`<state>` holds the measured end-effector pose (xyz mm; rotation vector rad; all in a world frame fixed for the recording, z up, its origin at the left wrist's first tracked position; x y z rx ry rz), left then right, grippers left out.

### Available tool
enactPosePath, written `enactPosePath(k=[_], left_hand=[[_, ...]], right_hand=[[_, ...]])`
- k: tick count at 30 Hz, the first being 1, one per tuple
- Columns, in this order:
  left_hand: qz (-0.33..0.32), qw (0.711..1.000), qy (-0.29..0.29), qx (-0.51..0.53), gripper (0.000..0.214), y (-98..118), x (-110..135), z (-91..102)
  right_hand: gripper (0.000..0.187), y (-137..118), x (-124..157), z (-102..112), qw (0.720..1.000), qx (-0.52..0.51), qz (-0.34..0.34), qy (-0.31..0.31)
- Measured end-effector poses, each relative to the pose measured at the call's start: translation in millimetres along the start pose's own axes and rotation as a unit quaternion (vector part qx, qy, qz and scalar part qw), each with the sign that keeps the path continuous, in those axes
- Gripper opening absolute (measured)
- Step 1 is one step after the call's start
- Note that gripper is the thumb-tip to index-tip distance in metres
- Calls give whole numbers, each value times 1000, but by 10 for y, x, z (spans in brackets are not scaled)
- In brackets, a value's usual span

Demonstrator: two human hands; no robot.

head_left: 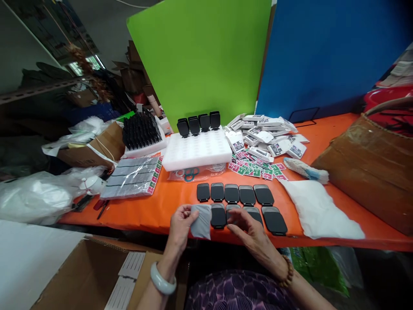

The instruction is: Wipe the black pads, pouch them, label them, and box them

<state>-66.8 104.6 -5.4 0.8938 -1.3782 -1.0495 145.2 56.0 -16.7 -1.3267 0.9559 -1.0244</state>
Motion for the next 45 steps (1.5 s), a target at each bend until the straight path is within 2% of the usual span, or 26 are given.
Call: enactPosePath(k=[3, 6, 7, 9, 10, 12, 14, 19, 23, 25, 28, 31, 34, 37, 39, 43, 45], left_hand=[[10, 999, 39, -27, 49, 18, -233, 287], [35, 996, 48, -61, 53, -99, -449, 498], [45, 993, 60, -92, 51, -158, -511, 573], [71, 960, 78, -258, 45, -253, -625, 698], [77, 946, 73, -308, 47, -313, -680, 729], [75, 927, 74, -359, 51, -409, -755, 786], [59, 920, 77, -381, 52, -448, -791, 811], [47, 897, 81, -431, 55, -396, -779, 760], [31, 849, 140, -509, 55, -189, -634, 643], [-3, 830, 146, -539, 55, -83, -533, 498], [-87, 819, 110, -557, 49, 6, -400, 201], [-130, 825, 77, -544, 43, -32, -331, -7], [-153, 842, 58, -514, 39, -99, -313, -125], [-174, 860, 41, -478, 38, -125, -286, -222], [-182, 869, 31, -458, 39, -118, -255, -282], [-190, 886, 19, -421, 41, -53, -180, -380], [-191, 896, 15, -400, 40, -7, -142, -423]], right_hand=[[26, 2, 199, 464, 995, 69, -7, 71], [28, -23, 506, 1099, 973, 135, -21, 185], [28, -43, 635, 1320, 959, 164, -26, 230], [29, -86, 909, 1729, 918, 232, -41, 319], [30, -105, 1037, 1904, 894, 269, -52, 355], [30, -132, 1228, 2175, 849, 339, -66, 400], [30, -134, 1296, 2343, 819, 402, -65, 404], [24, 79, 1084, 2482, 789, 507, -107, 331], [21, 273, 850, 2453, 780, 536, -156, 283], [21, 283, 756, 2404, 779, 543, -155, 273], [22, 177, 668, 2330, 779, 545, -118, 286], [21, 110, 634, 2298, 760, 564, -115, 301], [19, 185, 637, 2319, 741, 582, -155, 296], [22, 260, 654, 2342, 733, 588, -165, 300], [23, 280, 648, 2360, 740, 575, -158, 310], [14, 292, 585, 2406, 780, 517, -142, 324], [12, 283, 565, 2426, 788, 504, -140, 325]])
Point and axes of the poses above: each hand's wrist, its own x-axis away from the middle knuckle, its own z-axis out of the back of the hand, y = z × x, the point moved 8 cm from there along -x, towards the middle knuckle, and after that the axes turned 14 degrees about -y, right-handed, at the moved point
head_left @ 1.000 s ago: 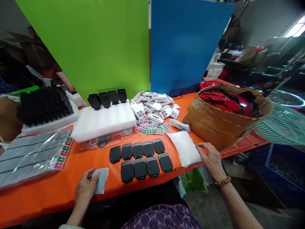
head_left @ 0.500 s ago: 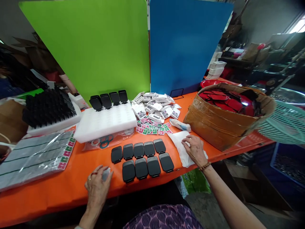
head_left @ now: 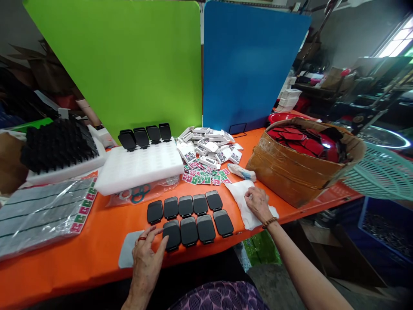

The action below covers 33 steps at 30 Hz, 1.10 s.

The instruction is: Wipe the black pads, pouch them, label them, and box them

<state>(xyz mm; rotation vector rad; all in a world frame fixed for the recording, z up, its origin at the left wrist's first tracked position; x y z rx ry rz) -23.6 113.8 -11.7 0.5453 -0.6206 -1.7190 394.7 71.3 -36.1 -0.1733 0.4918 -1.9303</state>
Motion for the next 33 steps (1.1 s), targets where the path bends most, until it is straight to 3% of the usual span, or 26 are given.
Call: enactPosePath(k=[3, 7, 10, 13, 18, 21, 23, 25, 26, 30, 32, 33], left_hand=[[0, 999, -5, 45, 35, 143, 24, 4], [15, 988, -64, 137, 31, 407, 45, -123], [17, 965, -131, 225, 37, 658, 59, -283], [6, 930, -199, 308, 51, 909, 78, -419], [5, 870, -247, 427, 60, 1122, 90, -480], [58, 819, -250, 513, 51, 1035, 112, -499], [91, 803, -229, 543, 46, 916, 124, -460], [98, 813, -199, 539, 40, 804, 118, -356], [93, 823, -194, 526, 36, 773, 113, -299], [43, 849, -275, 450, 20, 870, 138, -165], [22, 850, -324, 416, 16, 960, 181, -140], [16, 850, -339, 402, 15, 991, 200, -131]], right_hand=[[10, 14, 24, 119, 1000, -20, -4, 21], [9, -108, 240, 536, 984, -144, 28, 100], [10, -452, 470, 783, 965, -232, 72, 97], [5, -952, 711, 852, 948, -283, 135, 59], [8, -1620, 1046, 595, 921, -317, 224, -20], [10, -1795, 1167, 366, 909, -332, 243, -63], [10, -1835, 1208, 263, 901, -344, 248, -87], [8, -1845, 1204, 165, 887, -361, 246, -148], [16, -1841, 1187, 124, 875, -376, 241, -185], [78, -1823, 1051, 71, 814, -455, 201, -299], [81, -1884, 991, 61, 778, -490, 194, -342], [73, -1928, 975, 44, 760, -503, 189, -364]])
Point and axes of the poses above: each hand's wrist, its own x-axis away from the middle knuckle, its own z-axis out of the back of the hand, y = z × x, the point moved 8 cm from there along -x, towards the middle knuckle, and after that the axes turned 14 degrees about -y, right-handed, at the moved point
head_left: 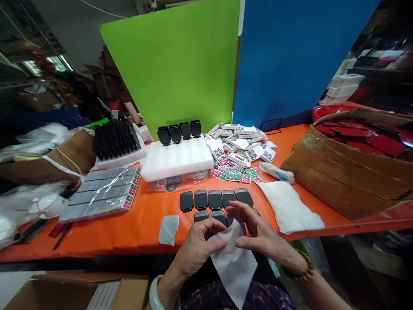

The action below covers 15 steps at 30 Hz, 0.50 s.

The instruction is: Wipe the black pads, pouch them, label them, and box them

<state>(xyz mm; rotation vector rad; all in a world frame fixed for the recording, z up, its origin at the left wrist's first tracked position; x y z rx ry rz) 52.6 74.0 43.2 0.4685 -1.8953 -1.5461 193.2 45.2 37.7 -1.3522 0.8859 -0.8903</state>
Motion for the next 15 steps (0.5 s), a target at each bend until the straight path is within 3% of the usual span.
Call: enactPosePath(k=[3, 4, 9, 12, 15], left_hand=[[15, 1000, -2, -12, 17, -12, 25, 3], [19, 1000, 12, -11, 17, -38, 32, 39], [6, 994, 111, 17, 19, -209, 86, 230], [-36, 981, 137, 130, 27, -299, 102, 196], [-37, 949, 133, 282, 34, -438, 92, 69]], right_hand=[[31, 26, -101, -61, 999, -38, -26, -18], [25, 48, -117, -69, 999, -38, -33, -9], [34, 271, -100, -136, 993, -89, -63, 43], [39, 451, -88, -249, 981, -172, -76, 53], [38, 546, -101, -387, 954, -290, -58, 56]])
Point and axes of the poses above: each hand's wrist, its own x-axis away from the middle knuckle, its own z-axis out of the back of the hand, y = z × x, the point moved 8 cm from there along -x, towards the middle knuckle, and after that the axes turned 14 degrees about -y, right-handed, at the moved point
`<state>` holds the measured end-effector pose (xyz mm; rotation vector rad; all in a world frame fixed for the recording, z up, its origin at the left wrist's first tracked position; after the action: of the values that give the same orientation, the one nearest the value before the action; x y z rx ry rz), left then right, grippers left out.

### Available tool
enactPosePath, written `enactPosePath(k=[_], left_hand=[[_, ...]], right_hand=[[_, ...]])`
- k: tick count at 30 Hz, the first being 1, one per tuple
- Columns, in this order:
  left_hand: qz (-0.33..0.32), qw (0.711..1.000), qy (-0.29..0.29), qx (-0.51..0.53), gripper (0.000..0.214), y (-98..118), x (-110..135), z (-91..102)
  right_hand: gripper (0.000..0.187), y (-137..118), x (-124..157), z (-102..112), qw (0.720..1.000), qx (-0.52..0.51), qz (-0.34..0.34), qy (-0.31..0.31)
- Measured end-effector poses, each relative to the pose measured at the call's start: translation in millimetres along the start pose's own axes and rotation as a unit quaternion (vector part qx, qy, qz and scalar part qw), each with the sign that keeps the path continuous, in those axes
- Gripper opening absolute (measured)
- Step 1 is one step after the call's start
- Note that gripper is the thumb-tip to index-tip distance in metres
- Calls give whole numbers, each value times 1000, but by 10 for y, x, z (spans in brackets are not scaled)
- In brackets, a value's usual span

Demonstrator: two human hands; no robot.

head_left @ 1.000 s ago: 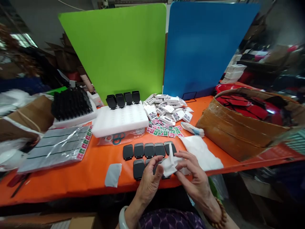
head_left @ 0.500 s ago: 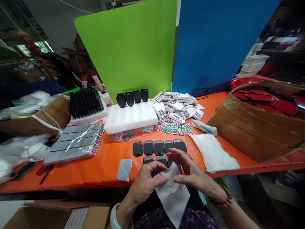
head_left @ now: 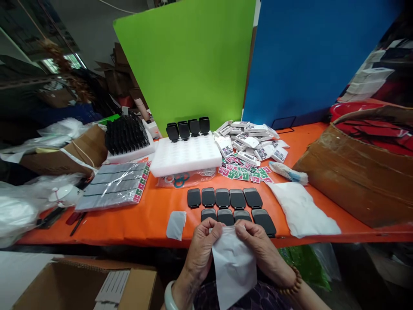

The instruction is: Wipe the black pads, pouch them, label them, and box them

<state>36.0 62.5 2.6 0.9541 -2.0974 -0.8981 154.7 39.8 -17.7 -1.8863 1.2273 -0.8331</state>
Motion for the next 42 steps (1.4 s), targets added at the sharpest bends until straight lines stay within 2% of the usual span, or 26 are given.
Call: enactPosePath(k=[2, 4, 8, 11, 13, 14, 16, 19, 21, 23, 26, 31, 34, 36, 39, 41, 42], left_hand=[[26, 997, 5, 73, 39, -114, 26, -21], [48, 993, 2, 104, 42, -178, 61, -32], [75, 994, -29, 75, 46, -171, 140, 30], [47, 996, -20, 70, 47, -61, 189, 251], [17, 996, 15, 88, 50, 24, 225, 452], [3, 995, 35, 88, 50, 63, 244, 541], [-10, 997, 52, 58, 47, 119, 268, 627], [1, 1000, 9, 13, 44, 117, 251, 513], [29, 999, -38, 5, 45, 55, 220, 368], [45, 997, -60, -14, 39, 10, 191, 280], [34, 998, -50, -18, 35, -17, 150, 255], [43, 996, -32, 75, 43, -115, 141, 301], [86, 993, -69, -31, 48, -98, 184, 383], [127, 978, -90, -139, 47, -69, 232, 488], [166, 949, -89, -252, 37, 17, 298, 643], [149, 922, -80, -349, 21, 148, 311, 671], [128, 903, -66, -405, 15, 238, 311, 667]], right_hand=[[33, 72, -1, -75, 997, -82, 2, -11], [31, 122, 11, -169, 989, -147, 0, -30], [32, 228, 58, -313, 965, -251, -25, -72], [28, 371, 92, -192, 945, -315, -82, 5], [27, 381, 90, -58, 943, -315, -83, 64], [25, 347, 69, -17, 948, -302, -68, 71], [27, 257, 2, -29, 964, -262, -34, 35], [35, 207, -68, -182, 977, -209, -29, -41], [35, 197, -89, -267, 980, -184, -32, -61], [35, 178, -103, -327, 982, -173, -30, -69], [36, 174, -115, -400, 978, -192, -30, -79], [43, 276, -116, -517, 961, -247, -43, -119], [45, 313, -133, -499, 970, -187, -52, -147], [44, 326, -163, -430, 980, -115, -64, -148], [37, 329, -245, -307, 986, 26, -91, -139], [27, 260, -339, -212, 976, 166, -82, -111], [21, 193, -393, -168, 963, 248, -64, -87]])
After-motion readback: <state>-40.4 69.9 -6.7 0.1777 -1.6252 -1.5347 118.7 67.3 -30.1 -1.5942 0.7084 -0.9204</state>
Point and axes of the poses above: each hand's wrist, its own x-axis away from the middle knuckle, its own z-axis out of the back of the hand, y = z × x, the point moved 8 cm from there along -x, towards the middle knuckle, and after that the axes turned 14 degrees about -y, right-handed, at the moved point
